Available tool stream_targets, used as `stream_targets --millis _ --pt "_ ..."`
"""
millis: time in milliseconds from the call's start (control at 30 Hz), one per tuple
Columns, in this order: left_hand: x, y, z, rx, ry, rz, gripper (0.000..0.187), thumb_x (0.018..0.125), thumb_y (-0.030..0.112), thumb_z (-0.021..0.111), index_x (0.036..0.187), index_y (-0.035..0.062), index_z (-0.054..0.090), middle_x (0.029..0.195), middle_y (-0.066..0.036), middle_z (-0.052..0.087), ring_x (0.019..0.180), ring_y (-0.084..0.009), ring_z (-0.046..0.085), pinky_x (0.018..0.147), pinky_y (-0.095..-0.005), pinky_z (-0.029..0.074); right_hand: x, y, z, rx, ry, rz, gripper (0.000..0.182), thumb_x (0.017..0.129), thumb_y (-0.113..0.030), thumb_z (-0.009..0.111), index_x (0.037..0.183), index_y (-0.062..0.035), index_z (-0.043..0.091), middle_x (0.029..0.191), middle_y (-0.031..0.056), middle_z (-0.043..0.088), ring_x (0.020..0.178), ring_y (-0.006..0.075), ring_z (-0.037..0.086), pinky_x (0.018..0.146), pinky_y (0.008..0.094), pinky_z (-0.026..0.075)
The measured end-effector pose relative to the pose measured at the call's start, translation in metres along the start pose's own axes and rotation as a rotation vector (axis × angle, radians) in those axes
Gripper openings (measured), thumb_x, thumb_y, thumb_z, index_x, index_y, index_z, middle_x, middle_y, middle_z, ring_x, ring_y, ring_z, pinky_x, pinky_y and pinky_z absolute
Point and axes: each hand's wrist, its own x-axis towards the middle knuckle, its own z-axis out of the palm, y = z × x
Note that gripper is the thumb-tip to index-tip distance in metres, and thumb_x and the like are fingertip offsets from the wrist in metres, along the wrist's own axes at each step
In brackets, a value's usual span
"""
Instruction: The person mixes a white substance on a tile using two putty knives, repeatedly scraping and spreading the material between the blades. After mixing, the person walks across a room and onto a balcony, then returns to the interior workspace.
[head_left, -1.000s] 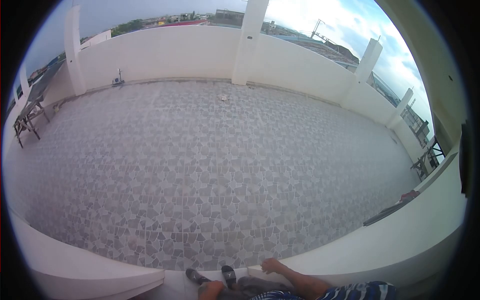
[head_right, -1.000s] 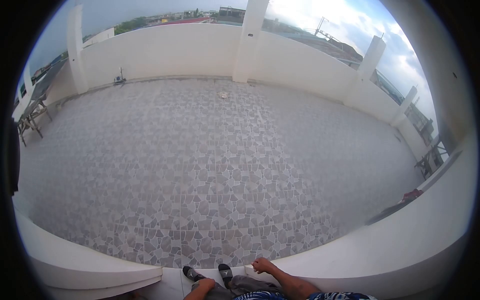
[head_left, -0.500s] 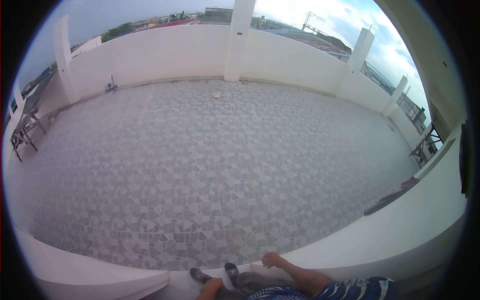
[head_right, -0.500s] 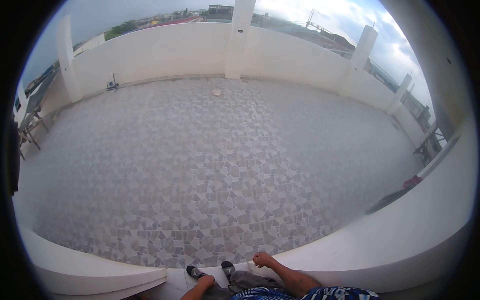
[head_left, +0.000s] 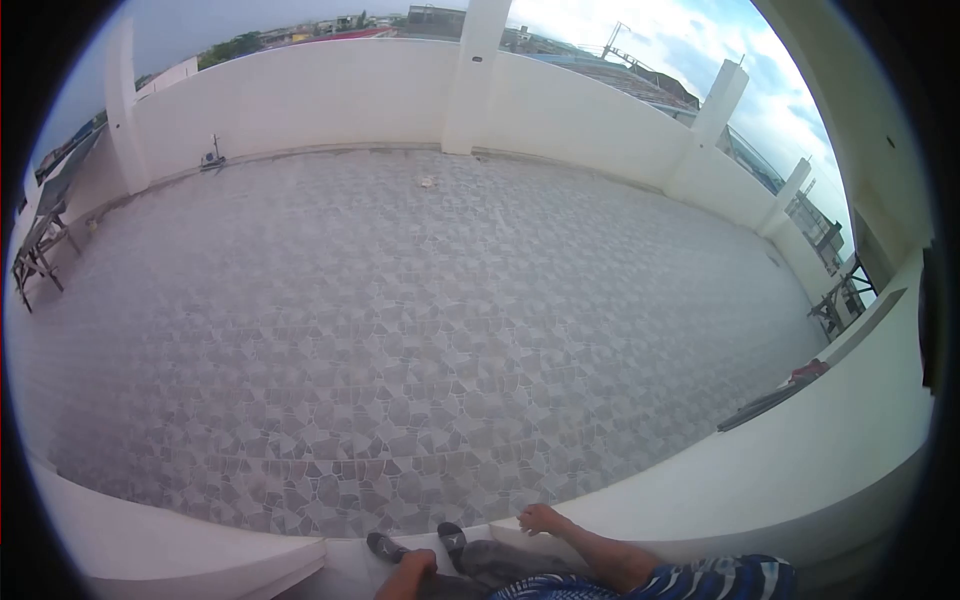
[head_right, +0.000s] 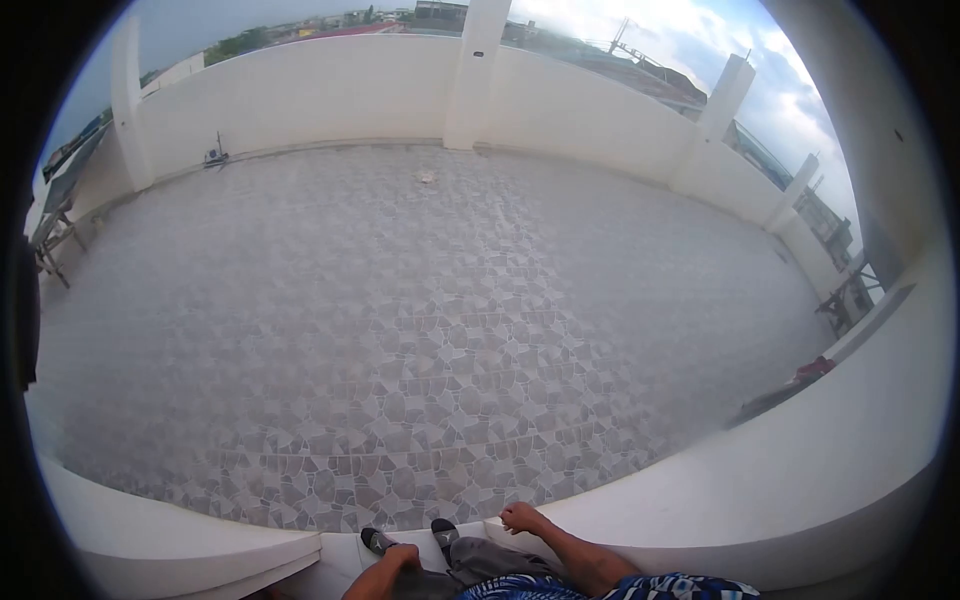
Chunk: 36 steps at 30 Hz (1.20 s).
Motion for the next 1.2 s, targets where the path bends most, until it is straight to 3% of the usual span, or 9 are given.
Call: stream_targets --millis 100,200,233,500,533,633,733,1000,1200 --pt "-0.009 0.016 0.007 -0.042 0.288 -0.12 0.037 0.081 0.026 0.06 0.113 0.0108 0.07 0.124 -0.015 0.064 0.11 -0.0322 0.064 0.093 -0.0435 0.049 -0.025 -0.037 0.004 0.218 0.129 0.229 0.034 0.093 -0.029 0.054 0.097 0.0029 0.065 0.084 0.0108 0.068 0.075 0.0192 0.068 0.064 0.0337 0.059" --pt "0.011 0.016 0.04 -0.061 0.177 -0.023 0.039 0.081 0.024 0.06 0.117 0.0122 0.069 0.128 -0.015 0.062 0.116 -0.0341 0.06 0.097 -0.0446 0.047 -0.033 -0.042 0.003 0.173 0.121 0.192 0.034 0.093 -0.029 0.054 0.099 0.003 0.065 0.086 0.0114 0.068 0.076 0.0198 0.069 0.064 0.034 0.059" --pt "0.044 0.01 0.064 -0.195 0.236 -0.114 0.044 0.081 0.029 0.063 0.121 0.0129 0.067 0.125 -0.012 0.064 0.117 -0.0331 0.06 0.098 -0.0471 0.046 -0.03 -0.041 0.0 0.166 0.068 0.263 0.035 0.094 -0.027 0.057 0.107 0.004 0.062 0.097 0.0147 0.067 0.088 0.0234 0.069 0.072 0.0356 0.06" --pt "0.055 -0.01 0.028 -0.124 -0.293 -0.06 0.048 0.077 0.04 0.07 0.115 0.012 0.069 0.113 -0.007 0.069 0.109 -0.0272 0.064 0.094 -0.0459 0.049 -0.024 -0.033 0.0 0.191 0.104 0.245 0.034 0.094 -0.029 0.055 0.101 0.0033 0.064 0.089 0.0125 0.068 0.079 0.021 0.069 0.065 0.035 0.059" --pt "0.044 -0.011 0.019 -0.12 -0.284 0.044 0.046 0.077 0.04 0.07 0.114 0.0123 0.069 0.113 -0.008 0.069 0.108 -0.0279 0.065 0.093 -0.0461 0.05 -0.024 -0.031 0.001 0.202 0.119 0.223 0.034 0.094 -0.029 0.054 0.098 0.0029 0.065 0.085 0.0114 0.068 0.075 0.0198 0.069 0.062 0.0347 0.059" --pt "0.004 0.008 0.014 -0.056 0.175 -0.017 0.042 0.077 0.036 0.068 0.113 0.0145 0.07 0.118 -0.01 0.068 0.11 -0.031 0.065 0.091 -0.0466 0.051 -0.024 -0.043 -0.004 0.115 0.067 0.315 0.036 0.094 -0.028 0.056 0.109 0.0043 0.062 0.098 0.0142 0.068 0.088 0.0232 0.069 0.071 0.035 0.06" --pt "0.023 0.023 0.049 -0.059 0.222 -0.063 0.04 0.079 0.032 0.065 0.116 0.017 0.07 0.123 -0.012 0.065 0.113 -0.0304 0.063 0.094 -0.0465 0.05 -0.034 -0.047 -0.003 0.143 0.086 0.283 0.036 0.094 -0.028 0.056 0.109 0.0042 0.063 0.098 0.0142 0.068 0.087 0.0231 0.069 0.071 0.0345 0.06" --pt "0.019 0.018 0.021 -0.073 -0.228 0.042 0.044 0.08 0.029 0.064 0.121 0.0141 0.067 0.126 -0.012 0.064 0.114 -0.0296 0.062 0.094 -0.0426 0.049 -0.025 -0.051 0.0 0.12 0.077 0.296 0.036 0.095 -0.028 0.055 0.108 0.0041 0.063 0.097 0.0142 0.068 0.086 0.0223 0.069 0.071 0.0345 0.06" --pt "0.007 0.012 0.002 -0.041 0.008 0.078 0.047 0.077 0.033 0.067 0.119 0.011 0.068 0.122 -0.013 0.066 0.104 -0.0316 0.067 0.087 -0.0433 0.052 -0.018 -0.046 -0.001 0.17 0.083 0.279 0.035 0.094 -0.028 0.056 0.107 0.004 0.063 0.098 0.0146 0.068 0.087 0.0224 0.069 0.071 0.0349 0.06"
